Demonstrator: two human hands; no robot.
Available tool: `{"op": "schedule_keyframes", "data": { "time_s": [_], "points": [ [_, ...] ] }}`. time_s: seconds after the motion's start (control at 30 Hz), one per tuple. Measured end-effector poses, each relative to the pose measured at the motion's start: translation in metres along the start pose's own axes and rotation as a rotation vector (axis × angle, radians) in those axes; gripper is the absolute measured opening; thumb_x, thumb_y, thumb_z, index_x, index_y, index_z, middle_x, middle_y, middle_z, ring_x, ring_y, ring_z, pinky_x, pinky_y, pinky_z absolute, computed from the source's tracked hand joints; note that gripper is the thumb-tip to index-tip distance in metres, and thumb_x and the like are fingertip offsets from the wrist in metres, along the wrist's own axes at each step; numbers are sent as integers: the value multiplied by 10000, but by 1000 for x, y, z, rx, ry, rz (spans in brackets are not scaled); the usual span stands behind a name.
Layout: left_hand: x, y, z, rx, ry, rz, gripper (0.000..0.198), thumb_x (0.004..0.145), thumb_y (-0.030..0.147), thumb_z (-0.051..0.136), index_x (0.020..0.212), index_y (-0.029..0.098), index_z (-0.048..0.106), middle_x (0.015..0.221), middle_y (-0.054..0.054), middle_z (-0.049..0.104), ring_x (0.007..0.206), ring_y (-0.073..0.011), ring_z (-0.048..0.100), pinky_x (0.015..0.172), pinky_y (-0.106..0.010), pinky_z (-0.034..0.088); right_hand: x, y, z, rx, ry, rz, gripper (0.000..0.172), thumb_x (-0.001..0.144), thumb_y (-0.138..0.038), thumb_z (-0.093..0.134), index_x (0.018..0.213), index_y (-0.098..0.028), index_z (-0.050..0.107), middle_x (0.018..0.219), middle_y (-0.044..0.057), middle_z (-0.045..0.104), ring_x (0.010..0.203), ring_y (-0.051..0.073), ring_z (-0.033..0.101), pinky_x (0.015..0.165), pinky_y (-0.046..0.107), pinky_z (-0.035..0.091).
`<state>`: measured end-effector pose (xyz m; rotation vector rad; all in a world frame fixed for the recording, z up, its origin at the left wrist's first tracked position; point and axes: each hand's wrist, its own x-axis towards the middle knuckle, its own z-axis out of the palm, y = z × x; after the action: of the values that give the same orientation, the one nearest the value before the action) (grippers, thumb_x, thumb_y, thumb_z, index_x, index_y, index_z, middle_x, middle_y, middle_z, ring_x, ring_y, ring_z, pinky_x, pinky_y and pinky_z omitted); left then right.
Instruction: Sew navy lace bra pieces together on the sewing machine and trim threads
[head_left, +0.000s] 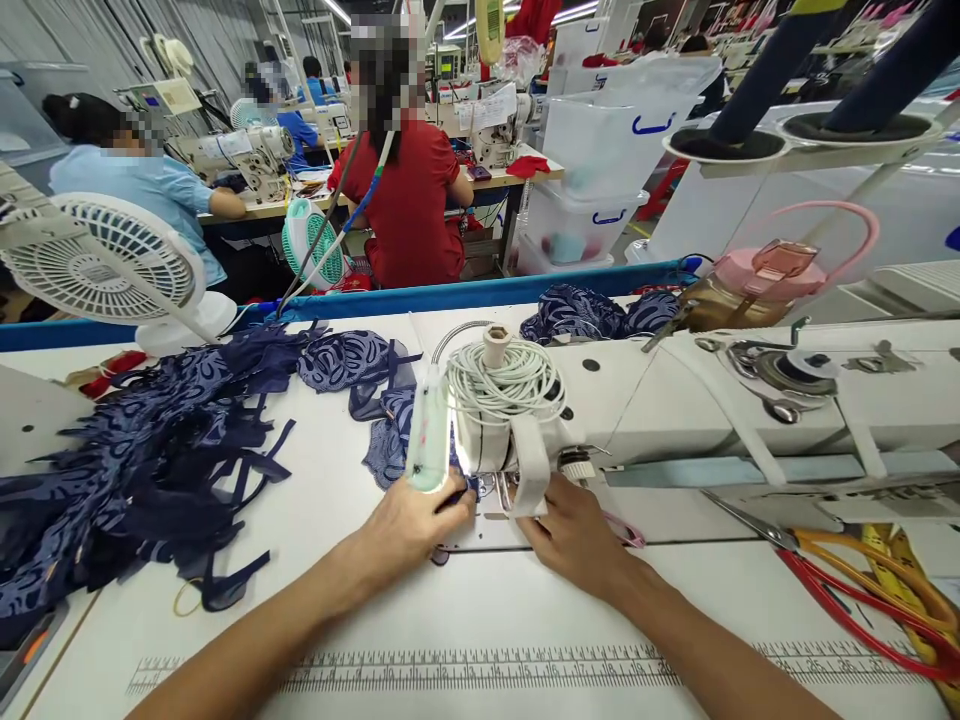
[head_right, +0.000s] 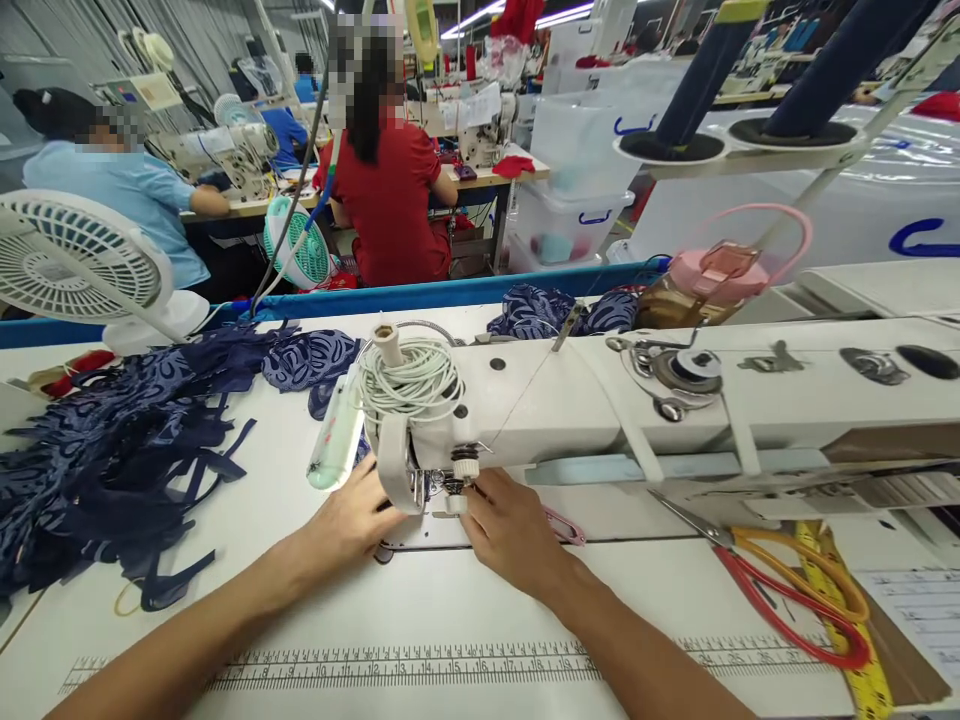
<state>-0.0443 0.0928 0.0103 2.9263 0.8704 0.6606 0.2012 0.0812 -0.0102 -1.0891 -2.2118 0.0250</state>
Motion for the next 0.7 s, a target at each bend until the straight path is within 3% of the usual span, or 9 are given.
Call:
{"op": "schedule_keyframes", "data": {
  "time_s": [0.07,0.17,0.37,0.6,0.7],
  "points": [
    [-4,12,2,85,11,-17,299,905,29,391,1052,137,629,944,-94,641,893,-208,589,933,-462,474,1,-2,-1,1,-13,-9,253,876,-86,451,723,-190,625,714,28,575,675,146,535,549,253,385],
    [-9,19,3,38,12,-83,360,873,-1,388,1135,131,597,1002,-108,662,933,-208,610,941,-458,497,3,-6,-3,6,-43,-36,268,890,-87,451,894,-201,694,814,46,632,754,152,581,594,249,437],
    [-11,11,2,-93,97,-87,302,891,23,439,1134,110,595,1091,-132,686,1012,-199,633,974,-422,517,3,-11,-2,-30,-13,-110,271,922,-130,468,999,-201,718,764,47,659,692,153,573,574,258,428],
    [-18,9,10,-56,95,-64,377,830,-34,437,1137,116,596,1128,-113,686,1055,-194,632,1080,-478,435,14,-22,-1,-220,-188,-118,272,949,-112,438,1026,-201,684,807,37,693,608,136,541,531,261,367],
    [-19,8,11,-61,115,-63,391,825,-33,432,1142,125,595,1117,-110,689,1045,-188,634,1071,-473,444,16,-24,3,-226,-202,-95,291,930,-85,452,1077,-221,664,851,32,702,674,133,592,557,244,388]
  ]
}}
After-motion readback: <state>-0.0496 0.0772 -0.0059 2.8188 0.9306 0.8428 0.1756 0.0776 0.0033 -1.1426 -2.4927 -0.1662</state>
